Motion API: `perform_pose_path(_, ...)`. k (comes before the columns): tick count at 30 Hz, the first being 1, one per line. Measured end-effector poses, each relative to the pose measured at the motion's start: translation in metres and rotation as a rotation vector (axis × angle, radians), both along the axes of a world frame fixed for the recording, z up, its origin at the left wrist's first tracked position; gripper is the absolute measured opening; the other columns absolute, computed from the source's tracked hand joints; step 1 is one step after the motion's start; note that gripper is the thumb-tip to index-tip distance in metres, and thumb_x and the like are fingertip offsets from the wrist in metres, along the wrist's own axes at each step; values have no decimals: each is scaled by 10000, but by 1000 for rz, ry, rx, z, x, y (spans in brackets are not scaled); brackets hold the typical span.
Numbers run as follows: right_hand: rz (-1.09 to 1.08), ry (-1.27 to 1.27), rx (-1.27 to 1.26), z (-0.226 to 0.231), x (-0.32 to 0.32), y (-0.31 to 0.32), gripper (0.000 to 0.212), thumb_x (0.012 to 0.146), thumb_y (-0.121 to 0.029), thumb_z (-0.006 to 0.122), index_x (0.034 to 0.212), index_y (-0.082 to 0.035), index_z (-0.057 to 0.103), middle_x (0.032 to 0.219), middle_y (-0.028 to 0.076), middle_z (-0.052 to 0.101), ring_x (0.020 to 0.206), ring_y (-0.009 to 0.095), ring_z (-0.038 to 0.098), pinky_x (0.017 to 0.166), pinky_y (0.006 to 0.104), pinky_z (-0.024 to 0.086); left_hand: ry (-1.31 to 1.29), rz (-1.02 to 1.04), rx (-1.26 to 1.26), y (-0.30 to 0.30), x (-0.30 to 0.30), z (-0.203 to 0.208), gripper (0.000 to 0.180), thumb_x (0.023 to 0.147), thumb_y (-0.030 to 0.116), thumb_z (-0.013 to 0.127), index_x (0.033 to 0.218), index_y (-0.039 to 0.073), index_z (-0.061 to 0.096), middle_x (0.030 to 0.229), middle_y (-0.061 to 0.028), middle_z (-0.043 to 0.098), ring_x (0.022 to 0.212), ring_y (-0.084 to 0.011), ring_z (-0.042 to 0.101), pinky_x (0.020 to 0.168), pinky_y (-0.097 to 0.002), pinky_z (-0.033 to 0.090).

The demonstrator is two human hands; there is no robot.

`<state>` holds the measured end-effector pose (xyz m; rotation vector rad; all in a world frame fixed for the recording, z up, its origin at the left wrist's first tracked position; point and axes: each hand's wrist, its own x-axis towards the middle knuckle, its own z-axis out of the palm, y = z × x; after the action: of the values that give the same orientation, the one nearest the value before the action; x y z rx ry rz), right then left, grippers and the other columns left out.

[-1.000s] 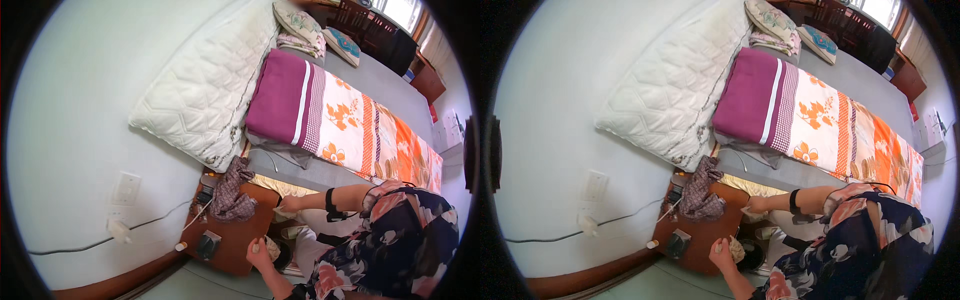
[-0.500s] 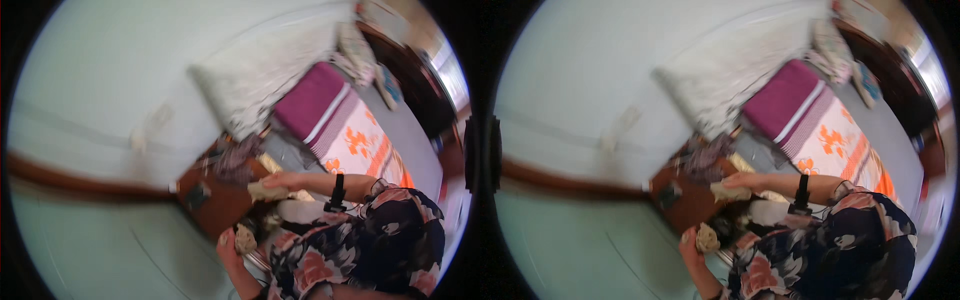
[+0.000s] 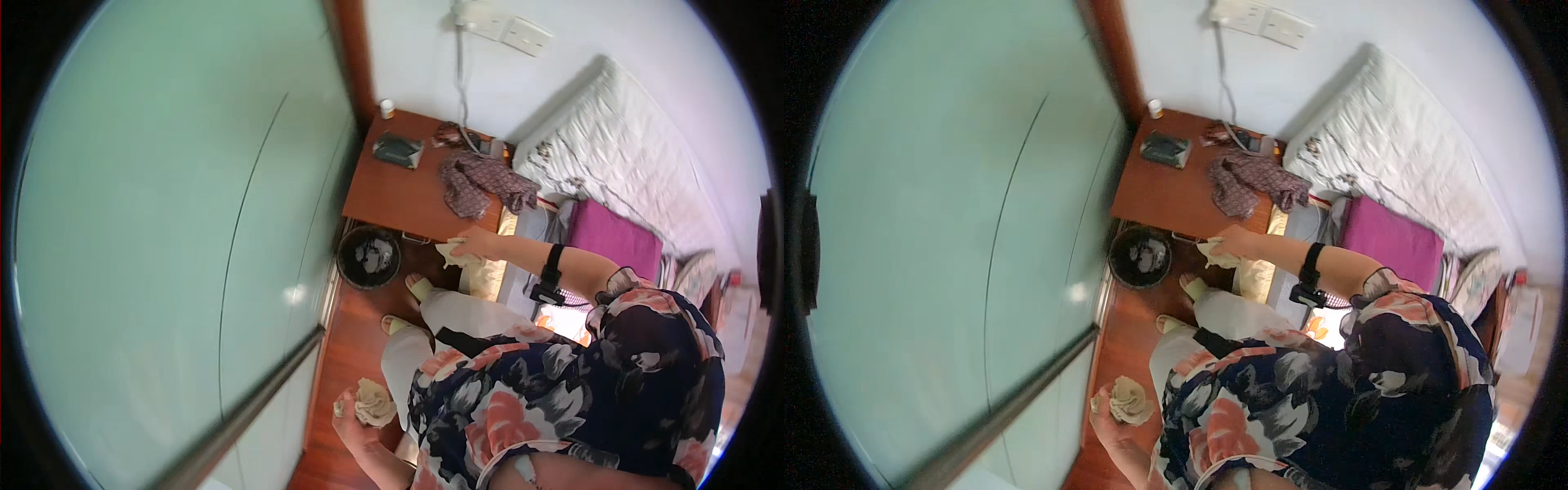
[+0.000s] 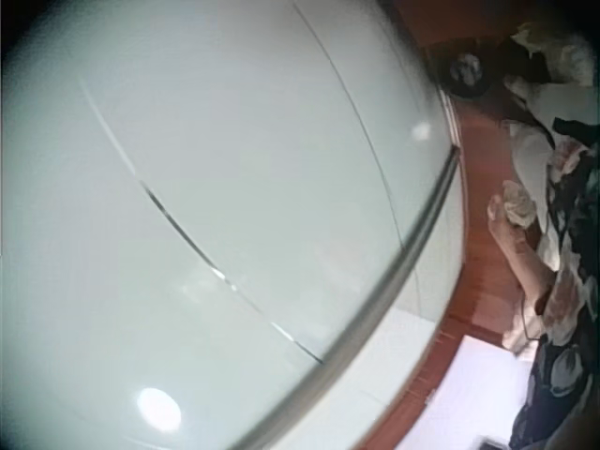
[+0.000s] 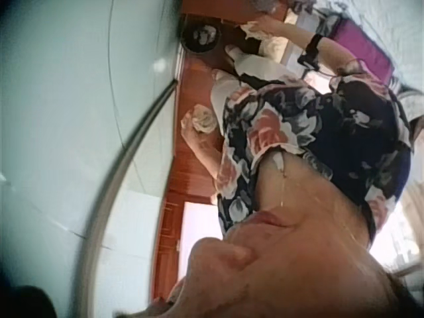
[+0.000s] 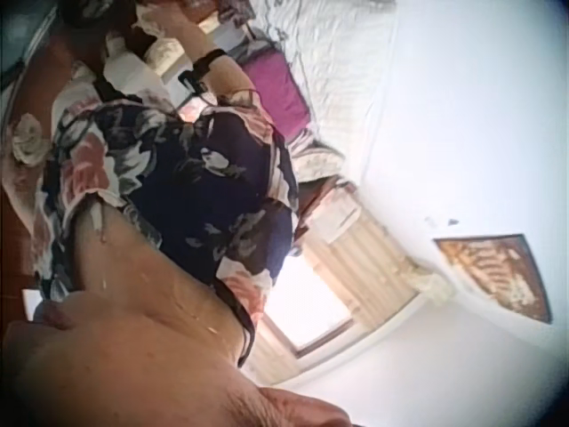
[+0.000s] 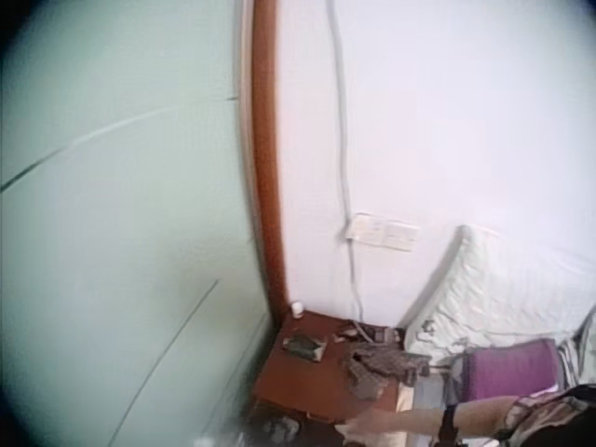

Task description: Cleaning and wiping various surfaces in a bedroom with a cloth.

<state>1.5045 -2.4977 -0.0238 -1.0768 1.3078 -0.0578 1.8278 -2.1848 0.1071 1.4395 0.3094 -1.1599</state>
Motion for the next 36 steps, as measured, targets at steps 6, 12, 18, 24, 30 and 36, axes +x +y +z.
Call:
perform_pose_path(6,189,-86,182,-7,96,38,307,804,-85,683,1086,21,626,889,109,660,743,172,645,624,310,537,-93,255,7,118,6,4,265,863,146,666,1021,-53,593,953,-138,641,833,-230,639,756,-373,546)
perform_pose_path(12,458,-117,238,3,178,116,300,822,-130,654,1058,52,622,882,112,661,742,183,642,630,321,537,-94,492,29,237,-12,-7,285,851,160,686,1029,-50,610,957,-136,646,844,-219,633,771,-360,539)
perform_pose_path(18,920,4,91,52,254,230,288,830,-220,630,962,33,668,855,83,653,758,160,583,666,319,469,-124,676,22,348,-19,7,276,844,155,692,1031,-35,621,964,-117,651,847,-203,637,765,-340,540)
perform_pose_path(24,1003,-8,110,59,264,251,301,856,-282,607,969,-14,687,871,51,664,769,123,596,690,285,489,-174,739,49,357,-17,34,246,844,122,686,1023,-34,625,975,-111,653,861,-197,634,763,-328,529)
perform_pose_path(30,1000,-7,5,53,268,240,283,852,-262,589,862,7,676,812,85,661,714,162,609,640,320,495,-153,727,72,356,-30,26,302,834,160,701,1035,-48,611,971,-128,645,861,-212,635,762,-333,531)
perform_pose_path(36,1262,-10,-166,53,260,238,360,846,-326,613,976,5,674,840,86,663,763,161,601,662,335,489,-255,877,78,348,-88,-6,321,838,134,691,1065,-65,584,1004,-153,639,865,-245,636,765,-375,545)
